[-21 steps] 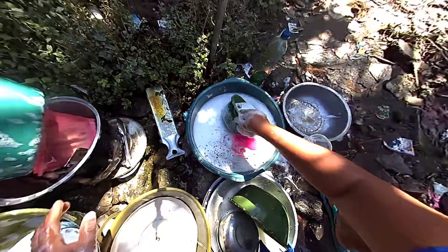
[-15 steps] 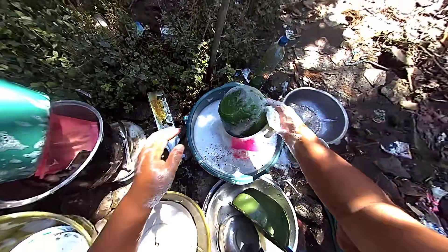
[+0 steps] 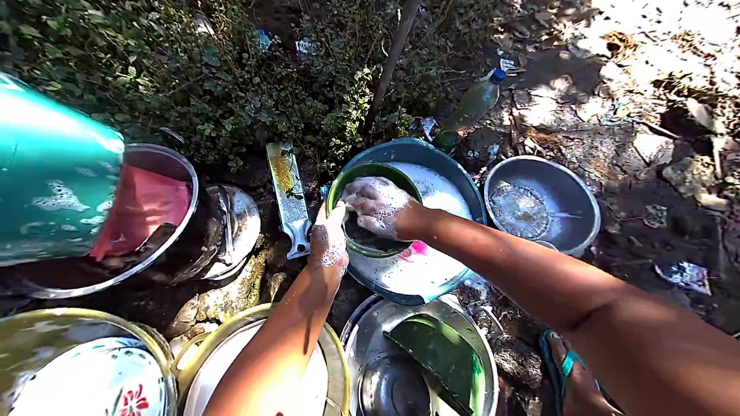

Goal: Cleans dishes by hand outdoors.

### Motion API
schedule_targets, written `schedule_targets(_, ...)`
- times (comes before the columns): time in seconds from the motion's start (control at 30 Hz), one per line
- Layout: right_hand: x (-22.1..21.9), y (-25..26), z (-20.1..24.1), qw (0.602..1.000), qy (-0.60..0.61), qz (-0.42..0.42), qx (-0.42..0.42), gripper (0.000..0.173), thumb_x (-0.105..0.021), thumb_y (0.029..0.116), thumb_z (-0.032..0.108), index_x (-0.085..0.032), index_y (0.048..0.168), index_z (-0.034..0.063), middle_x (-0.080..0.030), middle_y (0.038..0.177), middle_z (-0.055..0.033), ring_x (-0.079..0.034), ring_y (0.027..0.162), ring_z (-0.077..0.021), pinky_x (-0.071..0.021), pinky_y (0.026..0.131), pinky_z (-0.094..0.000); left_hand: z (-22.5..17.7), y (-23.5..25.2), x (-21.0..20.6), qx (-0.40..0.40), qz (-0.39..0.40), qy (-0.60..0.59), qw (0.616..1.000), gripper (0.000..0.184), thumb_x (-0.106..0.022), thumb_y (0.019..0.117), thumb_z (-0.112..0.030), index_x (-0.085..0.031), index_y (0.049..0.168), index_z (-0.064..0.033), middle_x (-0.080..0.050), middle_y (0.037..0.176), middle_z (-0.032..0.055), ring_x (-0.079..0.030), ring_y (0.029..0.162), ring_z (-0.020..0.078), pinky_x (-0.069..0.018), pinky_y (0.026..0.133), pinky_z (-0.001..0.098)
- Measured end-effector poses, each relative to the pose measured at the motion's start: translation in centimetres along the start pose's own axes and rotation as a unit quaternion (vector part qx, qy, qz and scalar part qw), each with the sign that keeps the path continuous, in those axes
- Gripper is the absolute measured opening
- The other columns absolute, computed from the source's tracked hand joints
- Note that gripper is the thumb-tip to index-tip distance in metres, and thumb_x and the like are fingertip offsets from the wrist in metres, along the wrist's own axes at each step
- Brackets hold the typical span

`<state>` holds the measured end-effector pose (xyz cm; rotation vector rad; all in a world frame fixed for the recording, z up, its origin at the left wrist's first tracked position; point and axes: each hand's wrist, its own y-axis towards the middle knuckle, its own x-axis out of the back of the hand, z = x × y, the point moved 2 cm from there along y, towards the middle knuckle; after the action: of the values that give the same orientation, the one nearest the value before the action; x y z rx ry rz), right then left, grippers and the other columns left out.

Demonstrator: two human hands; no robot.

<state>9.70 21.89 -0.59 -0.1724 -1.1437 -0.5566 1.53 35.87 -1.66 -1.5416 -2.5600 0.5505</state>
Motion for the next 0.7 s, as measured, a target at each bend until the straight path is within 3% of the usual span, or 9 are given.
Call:
schedule_targets(0.07, -1.6, -1.1, -0.1, 0.996, -0.026, 0.038, -0.075, 0.058, -0.06, 0.0944, 0.008, -0.051, 0.152, 0.0132, -0.035, 0.163, -0.0231, -0.028, 0.153, -0.039, -0.0255, 0.124, -0.0576, -0.4, 0.1, 0.6, -0.087, -0.043, 0.096, 0.991, 0.045, -0.047, 0.1088, -0.034, -0.051, 0.15, -0.0176, -0.055, 0.148, 0.0073, -0.052, 0.135, 0.0183, -0.0421, 0.113, 0.0438)
schedule_targets(0.17, -3.1, -1.6, 4.2, 0.974, 0.083, 0.099, -0.189, 0.048, -0.052, 0.1017, 0.007, -0.051, 0.149, 0.0076, -0.061, 0.14, -0.0218, -0.059, 0.129, -0.0368, -0.0467, 0.108, -0.0564, 0.0, -0.2, 0.5, -0.102, -0.047, 0.118, 0.987, 0.044, -0.047, 0.1089, -0.032, -0.05, 0.151, -0.019, -0.057, 0.145, 0.0089, -0.056, 0.129, 0.0203, -0.0463, 0.106, 0.0453)
schedule_targets(0.2, -2.9, -1.0, 5.1, 0.971, 0.104, 0.083, -0.2, 0.042, -0.052, 0.1024, 0.009, -0.054, 0.144, 0.0028, -0.064, 0.133, -0.023, -0.062, 0.123, -0.0376, -0.0482, 0.106, -0.0556, 0.6, -0.4, 0.0, -0.096, -0.041, 0.108, 0.989, 0.043, -0.047, 0.1093, -0.03, -0.05, 0.15, -0.0168, -0.059, 0.142, 0.011, -0.059, 0.123, 0.0205, -0.0484, 0.102, 0.0437)
schedule_targets(0.33, -2.0, 1.9, 1.4, 0.983, -0.069, -0.028, -0.17, 0.033, -0.063, 0.0956, 0.009, -0.067, 0.127, 0.0002, -0.061, 0.129, -0.0271, -0.058, 0.123, -0.0444, -0.0463, 0.103, -0.0602, 0.1, -1.4, -0.6, -0.126, -0.043, 0.155, 0.979, 0.04, -0.047, 0.1092, -0.023, -0.055, 0.147, -0.0105, -0.059, 0.144, 0.0108, -0.055, 0.133, 0.0189, -0.0426, 0.113, 0.0406)
schedule_targets(0.43, -1.9, 1.2, 2.6, 0.968, -0.043, 0.05, -0.241, 0.037, -0.069, 0.0901, 0.007, -0.065, 0.126, -0.0035, -0.062, 0.126, -0.0291, -0.059, 0.119, -0.0473, -0.0484, 0.097, -0.0654, -2.4, -1.9, 0.6, -0.201, -0.046, 0.237, 0.949, 0.042, -0.044, 0.1094, -0.023, -0.052, 0.15, -0.0142, -0.052, 0.153, 0.0039, -0.051, 0.138, 0.0168, -0.0398, 0.115, 0.0408)
schedule_targets(0.5, -2.0, 1.0, 5.0, 0.973, 0.024, 0.081, -0.214, 0.038, -0.068, 0.0933, 0.009, -0.063, 0.129, -0.0042, -0.064, 0.127, -0.0256, -0.063, 0.118, -0.0413, -0.0509, 0.098, -0.0593, -1.9, -1.9, 0.2, -0.217, -0.051, 0.23, 0.947, 0.041, -0.046, 0.109, -0.022, -0.053, 0.149, -0.0121, -0.055, 0.15, 0.0066, -0.054, 0.135, 0.018, -0.0424, 0.113, 0.0406)
schedule_targets(0.57, -1.6, 1.7, 4.8, 0.989, -0.005, -0.01, -0.148, 0.035, -0.067, 0.0941, 0.01, -0.065, 0.126, -0.0031, -0.065, 0.125, -0.0243, -0.064, 0.116, -0.039, -0.0524, 0.097, -0.0553, -1.2, -2.0, -0.6, -0.21, -0.048, 0.2, 0.956, 0.041, -0.049, 0.1085, -0.023, -0.054, 0.147, -0.0111, -0.059, 0.144, 0.009, -0.056, 0.131, 0.0172, -0.0438, 0.112, 0.0387)
schedule_targets(0.63, -1.2, 2.5, 1.8, 0.984, -0.098, -0.094, -0.113, 0.031, -0.066, 0.0913, 0.006, -0.069, 0.122, -0.0005, -0.064, 0.125, -0.0271, -0.06, 0.119, -0.0453, -0.0485, 0.098, -0.0612, -1.7, -2.2, -0.8, -0.228, -0.044, 0.196, 0.953, 0.041, -0.049, 0.1085, -0.021, -0.053, 0.147, -0.0074, -0.058, 0.146, 0.0104, -0.054, 0.135, 0.0165, -0.0406, 0.115, 0.0365)
schedule_targets(0.7, -1.7, 2.5, 0.6, 0.975, -0.102, -0.091, -0.173, 0.035, -0.067, 0.0908, 0.008, -0.067, 0.124, -0.0022, -0.064, 0.125, -0.0281, -0.059, 0.12, -0.0469, -0.0475, 0.098, -0.0647, -2.5, -1.9, -0.4, -0.275, -0.045, 0.154, 0.948, 0.039, -0.05, 0.1064, -0.015, -0.057, 0.144, -0.0058, -0.055, 0.15, 0.0086, -0.05, 0.139, 0.0146, -0.0391, 0.116, 0.0343)
